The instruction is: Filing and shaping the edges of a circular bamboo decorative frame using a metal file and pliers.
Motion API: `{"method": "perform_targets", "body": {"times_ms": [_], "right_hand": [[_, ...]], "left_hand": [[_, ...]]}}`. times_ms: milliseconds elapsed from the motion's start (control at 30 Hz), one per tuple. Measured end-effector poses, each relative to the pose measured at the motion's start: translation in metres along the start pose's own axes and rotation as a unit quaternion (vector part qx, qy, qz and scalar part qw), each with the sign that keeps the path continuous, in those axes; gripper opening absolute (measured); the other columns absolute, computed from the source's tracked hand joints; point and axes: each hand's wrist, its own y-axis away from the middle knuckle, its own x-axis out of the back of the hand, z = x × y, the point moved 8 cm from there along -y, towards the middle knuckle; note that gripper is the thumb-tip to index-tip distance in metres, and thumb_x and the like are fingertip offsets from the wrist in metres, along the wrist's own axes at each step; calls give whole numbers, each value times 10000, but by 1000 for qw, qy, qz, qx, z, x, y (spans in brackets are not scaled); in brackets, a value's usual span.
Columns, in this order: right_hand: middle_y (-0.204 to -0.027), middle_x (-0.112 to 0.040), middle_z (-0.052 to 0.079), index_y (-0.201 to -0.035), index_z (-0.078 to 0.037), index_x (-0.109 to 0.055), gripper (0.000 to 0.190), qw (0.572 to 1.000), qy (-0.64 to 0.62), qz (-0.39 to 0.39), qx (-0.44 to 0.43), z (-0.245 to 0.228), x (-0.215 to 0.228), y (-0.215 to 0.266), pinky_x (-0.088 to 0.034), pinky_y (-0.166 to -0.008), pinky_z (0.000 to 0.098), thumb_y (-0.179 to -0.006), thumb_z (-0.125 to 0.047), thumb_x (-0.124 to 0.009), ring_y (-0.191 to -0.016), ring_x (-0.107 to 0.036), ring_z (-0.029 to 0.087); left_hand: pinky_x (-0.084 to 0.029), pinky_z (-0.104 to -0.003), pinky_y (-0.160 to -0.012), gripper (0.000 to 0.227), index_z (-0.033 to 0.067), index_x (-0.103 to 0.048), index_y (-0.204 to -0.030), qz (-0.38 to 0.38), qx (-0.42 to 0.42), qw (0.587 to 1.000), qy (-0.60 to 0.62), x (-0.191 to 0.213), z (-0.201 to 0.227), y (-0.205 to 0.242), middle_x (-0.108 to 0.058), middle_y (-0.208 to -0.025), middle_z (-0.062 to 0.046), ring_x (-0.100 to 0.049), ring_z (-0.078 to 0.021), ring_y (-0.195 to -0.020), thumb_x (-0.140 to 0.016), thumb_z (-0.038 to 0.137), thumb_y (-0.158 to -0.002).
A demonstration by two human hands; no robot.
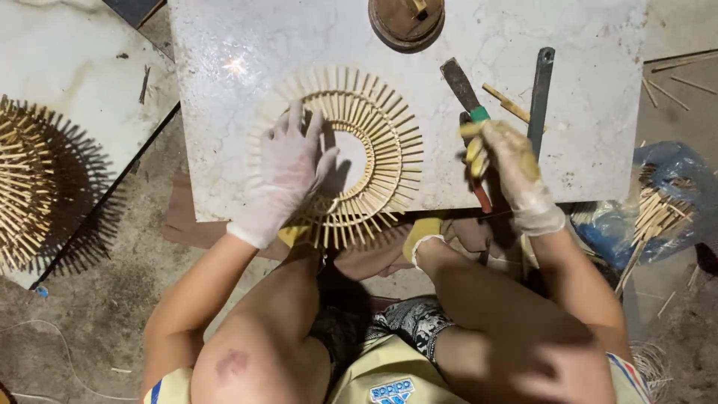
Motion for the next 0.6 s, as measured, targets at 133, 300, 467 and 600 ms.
{"method": "perform_targets", "body": {"times_ms": [133,300,467,600], "right_hand": [[-853,-685,66,-1206,-45,-722,533,891,170,-411,93,81,-61,2,-544,-599,271,-1098,-473,-424,-656,-615,123],[-835,-667,45,-1237,-14,-691,555,874,133,-461,-82,166,-101,17,-550,-699,231,-1071,-455,-398,-715,-624,100],[-866,-665,32,-1267,-1,-639,461,883,12,-469,-15,179,-115,3,-559,-765,230,-1085,-367,-427,-781,-650,104],[-759,-689,50,-1125,-5,-717,453,909,80,-410,6,138,-101,9,-543,-673,246,-1095,-339,-412,-663,-632,116]], "left_hand": [[-205,-656,-1169,1167,105,-297,-1565,53,-155,984,-70,5,32,1,-236,-1622,-230,-243,-393,-1503,-592,850,-717],[-135,-675,-1165,1124,192,-329,-1586,30,-250,968,-8,-14,58,0,-258,-1623,-235,-207,-423,-1504,-597,878,-736],[-108,-662,-1196,1069,223,-343,-1600,23,-243,970,-10,-21,56,2,-284,-1637,-209,-214,-410,-1532,-607,849,-775],[-130,-657,-1189,1064,223,-354,-1586,29,-205,978,13,-17,57,0,-294,-1617,-209,-224,-407,-1512,-628,824,-751]]}}
